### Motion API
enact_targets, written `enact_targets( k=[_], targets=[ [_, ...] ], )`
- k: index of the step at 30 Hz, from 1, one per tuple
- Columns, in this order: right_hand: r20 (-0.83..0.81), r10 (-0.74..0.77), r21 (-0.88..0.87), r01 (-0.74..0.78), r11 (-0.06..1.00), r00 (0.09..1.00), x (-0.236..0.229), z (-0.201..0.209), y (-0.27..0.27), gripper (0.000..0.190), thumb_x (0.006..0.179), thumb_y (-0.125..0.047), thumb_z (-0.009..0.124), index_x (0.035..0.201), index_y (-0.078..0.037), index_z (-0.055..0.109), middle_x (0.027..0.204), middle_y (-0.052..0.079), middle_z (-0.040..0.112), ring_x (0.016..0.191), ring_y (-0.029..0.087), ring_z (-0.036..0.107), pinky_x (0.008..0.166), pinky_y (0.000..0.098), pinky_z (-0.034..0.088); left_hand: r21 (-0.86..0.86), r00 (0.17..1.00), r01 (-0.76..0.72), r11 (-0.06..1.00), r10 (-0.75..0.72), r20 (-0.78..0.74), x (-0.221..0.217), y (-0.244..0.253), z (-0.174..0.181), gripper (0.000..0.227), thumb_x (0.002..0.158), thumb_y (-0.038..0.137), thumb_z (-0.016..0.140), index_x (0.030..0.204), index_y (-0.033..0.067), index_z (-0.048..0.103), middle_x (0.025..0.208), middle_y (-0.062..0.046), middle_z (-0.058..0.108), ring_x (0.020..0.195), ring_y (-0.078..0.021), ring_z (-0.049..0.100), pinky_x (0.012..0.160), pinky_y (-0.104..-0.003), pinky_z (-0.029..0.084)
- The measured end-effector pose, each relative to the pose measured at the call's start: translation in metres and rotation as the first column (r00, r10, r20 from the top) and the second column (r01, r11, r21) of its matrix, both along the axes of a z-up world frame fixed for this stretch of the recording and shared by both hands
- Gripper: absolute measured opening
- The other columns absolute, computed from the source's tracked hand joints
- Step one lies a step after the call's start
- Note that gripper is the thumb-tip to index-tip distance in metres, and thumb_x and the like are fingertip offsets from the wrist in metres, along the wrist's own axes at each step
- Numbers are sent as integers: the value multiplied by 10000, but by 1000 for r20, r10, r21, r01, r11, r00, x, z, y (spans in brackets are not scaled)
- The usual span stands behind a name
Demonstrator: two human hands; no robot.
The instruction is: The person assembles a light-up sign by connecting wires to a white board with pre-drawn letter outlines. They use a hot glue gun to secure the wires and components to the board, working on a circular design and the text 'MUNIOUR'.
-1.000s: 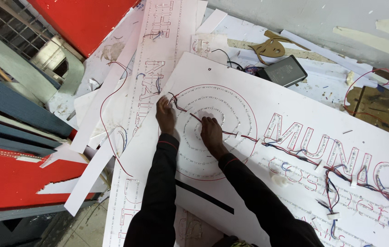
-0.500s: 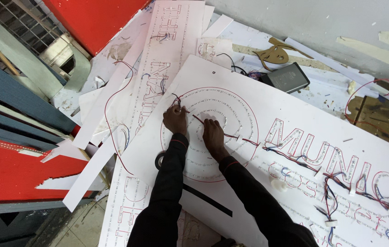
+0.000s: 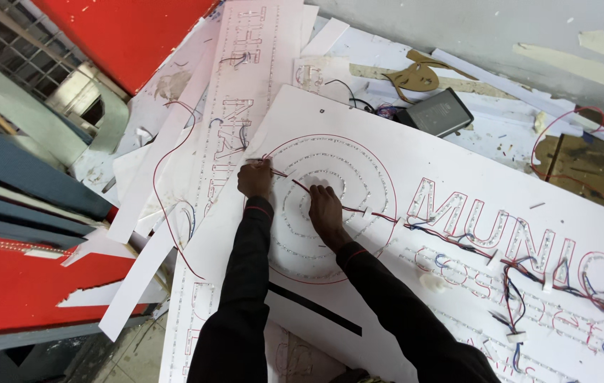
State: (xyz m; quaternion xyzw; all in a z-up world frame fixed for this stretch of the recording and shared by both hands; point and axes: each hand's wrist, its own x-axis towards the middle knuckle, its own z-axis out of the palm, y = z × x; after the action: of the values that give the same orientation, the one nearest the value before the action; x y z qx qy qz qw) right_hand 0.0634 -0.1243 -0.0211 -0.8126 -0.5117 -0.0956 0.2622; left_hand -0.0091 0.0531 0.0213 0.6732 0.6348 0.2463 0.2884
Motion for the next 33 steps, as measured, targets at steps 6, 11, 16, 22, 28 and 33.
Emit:
enact_targets(
  k=[6,11,16,22,28,33],
  targets=[
    [-63,17,36,-15,999,998,-1,0,-3,113,1053,-34,682,987,-118,645,844,99,668,852,337,727,751,397,597,-322,973,150,935,-82,215,-13,11,5,393,904,586,790,851,198,829,685,-14,824,594,-231,820,805,-387,612],
    [-76,26,49,-22,999,997,2,-6,-1,89,1064,-58,656,998,-118,653,859,101,669,867,343,725,763,412,599,189,930,349,918,-364,47,-39,34,26,329,1051,412,679,1060,119,829,1095,-182,809,1118,-454,761,1059,-581,572],
    [-45,5,9,-5,1000,999,0,-8,1,89,1038,-49,677,1004,-129,660,858,69,670,858,304,726,772,390,596,353,521,822,446,-840,-153,-39,54,36,409,988,-76,742,1370,67,772,1240,-229,814,1259,-471,743,1123,-625,579],
    [-52,-12,25,13,1000,999,0,-8,2,112,983,-23,729,1031,-108,674,870,98,673,860,331,725,768,408,596,205,298,954,221,-784,-544,-26,74,33,309,997,200,752,1295,203,834,1247,-56,793,1289,-342,698,1028,-520,601],
    [-42,-6,-1,6,1000,999,-1,-8,2,119,985,-16,730,1037,-112,683,863,73,668,852,304,723,765,382,597,83,622,783,616,-773,-126,-23,59,11,861,928,214,804,1718,307,474,1350,-195,704,1308,-463,671,1138,-655,546],
    [-80,8,10,-7,1000,997,0,-4,2,85,1023,-42,706,1015,-112,660,857,93,654,853,337,712,754,409,586,111,980,172,979,-181,84,-5,36,1,569,900,438,872,1236,46,635,1246,-276,672,1201,-551,731,1068,-642,606]
  ],
)
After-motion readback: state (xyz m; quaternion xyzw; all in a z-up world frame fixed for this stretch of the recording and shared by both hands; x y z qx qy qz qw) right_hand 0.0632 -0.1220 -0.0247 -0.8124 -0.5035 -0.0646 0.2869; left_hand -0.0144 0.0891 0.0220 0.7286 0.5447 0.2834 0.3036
